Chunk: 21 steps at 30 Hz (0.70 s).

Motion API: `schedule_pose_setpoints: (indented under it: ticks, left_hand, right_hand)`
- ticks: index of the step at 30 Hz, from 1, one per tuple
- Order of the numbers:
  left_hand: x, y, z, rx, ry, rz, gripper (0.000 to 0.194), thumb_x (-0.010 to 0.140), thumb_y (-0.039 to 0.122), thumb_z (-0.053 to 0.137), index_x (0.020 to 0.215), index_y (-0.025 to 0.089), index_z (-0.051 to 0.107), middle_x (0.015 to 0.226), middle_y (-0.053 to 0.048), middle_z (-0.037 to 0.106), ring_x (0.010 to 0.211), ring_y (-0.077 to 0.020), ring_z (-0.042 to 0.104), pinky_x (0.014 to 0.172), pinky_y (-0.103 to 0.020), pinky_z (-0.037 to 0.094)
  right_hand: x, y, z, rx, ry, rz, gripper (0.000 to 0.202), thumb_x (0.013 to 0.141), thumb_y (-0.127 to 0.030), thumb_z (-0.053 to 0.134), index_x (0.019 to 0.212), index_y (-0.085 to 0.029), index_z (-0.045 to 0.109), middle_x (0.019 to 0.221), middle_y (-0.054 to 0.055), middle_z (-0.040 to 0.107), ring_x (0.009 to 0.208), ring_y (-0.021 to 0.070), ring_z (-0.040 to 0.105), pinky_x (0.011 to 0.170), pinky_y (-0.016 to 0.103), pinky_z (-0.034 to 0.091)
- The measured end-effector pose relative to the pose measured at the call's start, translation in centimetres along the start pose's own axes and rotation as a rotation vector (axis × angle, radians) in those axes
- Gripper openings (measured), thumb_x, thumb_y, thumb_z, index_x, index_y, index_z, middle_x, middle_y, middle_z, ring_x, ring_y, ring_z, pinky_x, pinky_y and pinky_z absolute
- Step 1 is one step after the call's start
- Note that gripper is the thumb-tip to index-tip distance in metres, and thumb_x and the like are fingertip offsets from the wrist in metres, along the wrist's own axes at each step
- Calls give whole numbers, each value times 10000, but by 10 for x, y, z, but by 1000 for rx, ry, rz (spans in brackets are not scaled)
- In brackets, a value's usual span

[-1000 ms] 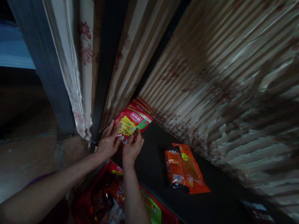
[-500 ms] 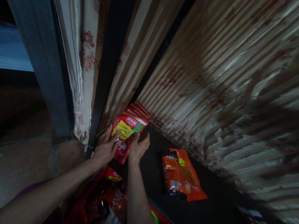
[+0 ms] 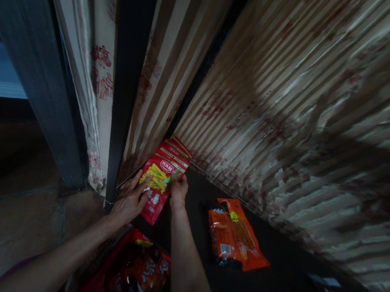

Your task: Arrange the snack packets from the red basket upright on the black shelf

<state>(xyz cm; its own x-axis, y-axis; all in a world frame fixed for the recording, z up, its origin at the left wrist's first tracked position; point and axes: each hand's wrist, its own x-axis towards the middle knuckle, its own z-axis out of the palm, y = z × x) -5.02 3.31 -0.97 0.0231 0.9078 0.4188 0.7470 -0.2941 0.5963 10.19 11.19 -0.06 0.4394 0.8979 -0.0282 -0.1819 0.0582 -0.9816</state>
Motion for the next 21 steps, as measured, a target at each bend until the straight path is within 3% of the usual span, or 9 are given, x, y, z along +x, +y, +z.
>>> schedule_pose_setpoints:
  ticks: [5,9,14,18,21]
  left_hand:
    - [1,0,1,13,11,2,479,876,239,480,1353,279,479,1460,-42,415,1288,-246,450,1063,-401,406]
    - [2,-1,0,16,1,12,478,878,243,483,1355,275,475,1454,-46,423,1301,-246,438,1065,-404,400]
    - [1,-2,1,21,34,41,489,875,243,498,1363,252,461,1490,-59,365,1339,-247,386,1066,-389,398]
    - [-1,-1,4,48,53,42,453,890,248,485,1343,235,481,1502,-69,340,1364,-258,343,1089,-421,366]
    - [-3,-1,7,59,70,55,438,897,247,477,1334,222,488,1505,-76,334,1384,-263,304,1102,-437,348]
  right_hand:
    - [4,6,4,-11,77,16,386,559,-420,771,819,-188,604,724,-7,697,635,166,647,622,296,531]
    - [8,16,4,-103,96,-43,385,633,-464,693,887,-192,592,781,15,706,689,184,661,630,301,530]
    - [10,18,-4,-365,148,-294,573,748,-511,564,1197,-159,512,1063,99,687,957,223,648,787,341,507]
    - [0,6,-7,-694,179,-473,691,778,-534,522,1321,-115,440,1338,187,518,1246,293,474,1017,448,361]
    - [-8,3,-8,-772,108,-506,704,807,-550,480,1381,-152,386,1433,159,422,1340,294,360,1082,476,270]
